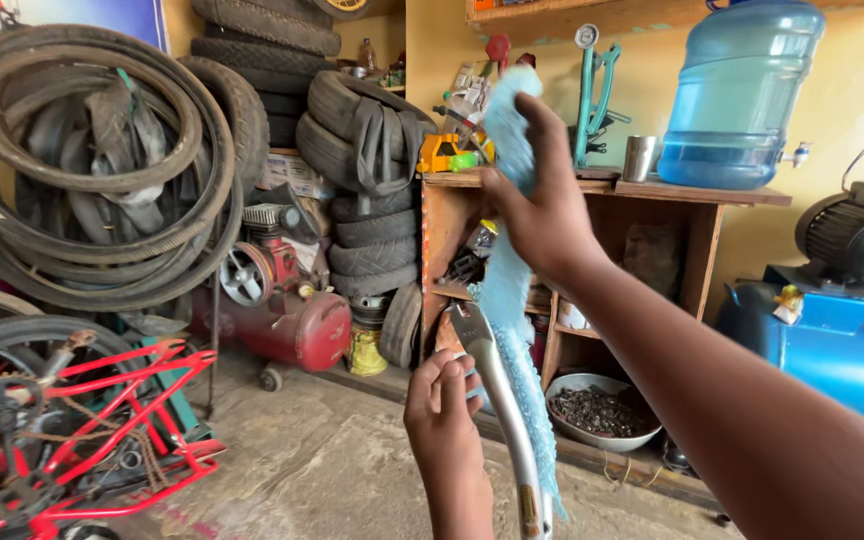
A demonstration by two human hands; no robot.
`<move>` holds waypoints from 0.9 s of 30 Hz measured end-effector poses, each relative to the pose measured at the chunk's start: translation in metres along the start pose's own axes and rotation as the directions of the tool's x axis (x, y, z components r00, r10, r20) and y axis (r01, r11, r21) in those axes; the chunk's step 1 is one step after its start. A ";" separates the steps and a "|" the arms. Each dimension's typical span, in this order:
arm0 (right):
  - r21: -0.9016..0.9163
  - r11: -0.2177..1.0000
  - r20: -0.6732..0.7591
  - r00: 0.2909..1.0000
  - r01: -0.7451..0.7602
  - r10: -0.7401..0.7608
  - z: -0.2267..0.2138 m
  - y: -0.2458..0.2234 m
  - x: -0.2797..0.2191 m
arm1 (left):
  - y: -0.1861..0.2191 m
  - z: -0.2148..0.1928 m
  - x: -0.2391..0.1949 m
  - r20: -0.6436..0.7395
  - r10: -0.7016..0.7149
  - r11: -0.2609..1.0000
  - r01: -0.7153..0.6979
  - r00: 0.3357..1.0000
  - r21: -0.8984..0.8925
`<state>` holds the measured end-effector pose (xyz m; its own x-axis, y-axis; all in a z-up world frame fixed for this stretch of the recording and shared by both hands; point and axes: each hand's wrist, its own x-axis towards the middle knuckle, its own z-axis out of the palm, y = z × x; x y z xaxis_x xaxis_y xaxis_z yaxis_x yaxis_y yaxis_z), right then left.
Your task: The person cleans a bicycle mudguard with a cloth, then picks up a brake caliper and uses a wrench to tighten a bolt on the bicycle fork. The person then attaches the mudguard to the fork using the brake caliper as a mounting bracket.
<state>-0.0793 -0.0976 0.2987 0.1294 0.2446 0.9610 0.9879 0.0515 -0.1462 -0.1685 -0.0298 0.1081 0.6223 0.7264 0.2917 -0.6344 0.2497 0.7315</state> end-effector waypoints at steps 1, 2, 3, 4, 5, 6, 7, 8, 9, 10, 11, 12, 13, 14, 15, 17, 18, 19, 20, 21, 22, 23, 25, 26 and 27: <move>0.007 1.000 0.015 0.999 0.030 -0.030 0.011 0.005 0.008 | -0.004 -0.004 0.004 -0.045 0.002 0.995 -0.006 0.999 -0.100; 0.015 0.998 0.030 0.998 0.060 -0.060 0.019 0.010 0.015 | -0.009 -0.007 0.009 -0.057 -0.029 0.995 0.023 0.998 -0.101; 0.010 0.997 0.034 0.996 0.080 -0.081 0.028 0.014 0.020 | -0.013 -0.011 0.013 -0.069 -0.057 0.994 0.050 0.996 -0.100; 0.005 0.995 0.038 0.994 0.101 -0.101 0.035 0.018 0.024 | -0.016 -0.015 0.017 -0.081 -0.085 0.992 0.077 0.993 -0.099; 0.001 0.993 0.041 0.992 0.122 -0.122 0.041 0.022 0.028 | -0.018 -0.016 0.021 -0.075 -0.093 0.992 0.086 0.993 -0.087; 0.016 0.998 0.074 0.996 0.052 -0.054 0.045 0.026 0.030 | -0.019 -0.017 0.025 -0.069 -0.101 0.993 0.095 0.993 -0.075; 0.028 0.999 0.109 0.994 -0.017 0.014 0.048 0.029 0.030 | -0.020 -0.018 0.027 -0.063 -0.108 0.993 0.104 0.992 -0.063; 0.038 0.995 0.145 0.986 -0.088 0.081 0.051 0.032 0.030 | -0.021 -0.019 0.030 -0.067 -0.109 0.993 0.105 0.992 -0.055; 0.039 0.999 0.161 0.987 -0.033 0.026 0.053 0.034 0.028 | -0.021 -0.020 0.031 -0.072 -0.114 0.993 0.111 0.991 -0.047; 0.041 0.999 0.178 0.984 0.021 -0.028 0.056 0.037 0.025 | -0.022 -0.020 0.032 -0.077 -0.119 0.992 0.116 0.990 -0.040; 0.046 0.996 0.194 0.978 0.075 -0.083 0.060 0.039 0.022 | -0.023 -0.022 0.033 -0.074 -0.113 0.993 0.111 0.991 -0.031; 0.078 0.996 0.215 0.975 0.049 -0.065 0.063 0.041 0.017 | -0.024 -0.023 0.033 -0.070 -0.107 0.994 0.106 0.992 -0.023; 0.114 0.993 0.237 0.970 0.025 -0.051 0.066 0.042 0.013 | -0.026 -0.023 0.033 -0.070 -0.098 0.995 0.097 0.993 -0.014; 0.149 0.989 0.259 0.965 -0.001 -0.038 0.067 0.043 0.011 | -0.027 -0.022 0.034 -0.064 -0.114 0.993 0.114 0.991 -0.005; 0.162 0.987 0.267 0.963 -0.025 -0.020 0.071 0.044 0.010 | -0.028 -0.022 0.035 -0.060 -0.127 0.992 0.127 0.990 0.007; 0.182 0.981 0.283 0.959 -0.073 0.019 0.075 0.047 0.012 | -0.029 -0.024 0.037 -0.057 -0.147 0.989 0.149 0.987 0.024; 0.216 0.975 0.270 0.963 -0.046 -0.014 0.075 0.048 0.014 | -0.030 -0.025 0.037 -0.058 -0.156 0.987 0.158 0.986 0.031; 0.247 0.969 0.257 0.965 -0.017 -0.049 0.075 0.049 0.016 | -0.031 -0.025 0.038 -0.056 -0.162 0.986 0.165 0.985 0.035; 0.278 0.960 0.242 0.967 0.013 -0.083 0.075 0.051 0.018 | -0.032 -0.025 0.039 -0.057 -0.162 0.986 0.164 0.985 0.028; 0.280 0.960 0.264 0.962 -0.010 -0.067 0.075 0.053 0.020 | -0.033 -0.025 0.040 -0.055 -0.163 0.986 0.164 0.985 0.021; 0.281 0.959 0.286 0.957 -0.033 -0.051 0.075 0.054 0.021 | -0.033 -0.024 0.042 -0.054 -0.163 0.986 0.164 0.985 0.014; 0.281 0.958 0.306 0.951 -0.054 -0.036 0.074 0.056 0.022 | -0.034 -0.022 0.044 -0.018 -0.109 0.994 0.109 0.994 0.001; 0.326 0.945 0.337 0.930 0.028 -0.144 0.073 0.060 0.019 | -0.037 -0.017 0.048 0.050 -0.002 1.000 0.004 0.999 -0.031; 0.349 0.935 0.352 0.915 0.065 -0.195 0.071 0.062 0.017 | -0.038 -0.013 0.050 0.057 -0.015 1.000 0.015 0.998 0.001; 0.353 0.935 0.361 0.915 0.044 -0.179 0.073 0.063 0.015 | -0.038 -0.011 0.055 0.063 -0.026 0.999 0.024 0.998 0.036</move>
<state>-0.0214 -0.0201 0.2870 -0.0896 0.5644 0.8206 0.8988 0.4007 -0.1775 -0.1154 0.0075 0.0889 0.6664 0.6776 0.3111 -0.6023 0.2434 0.7602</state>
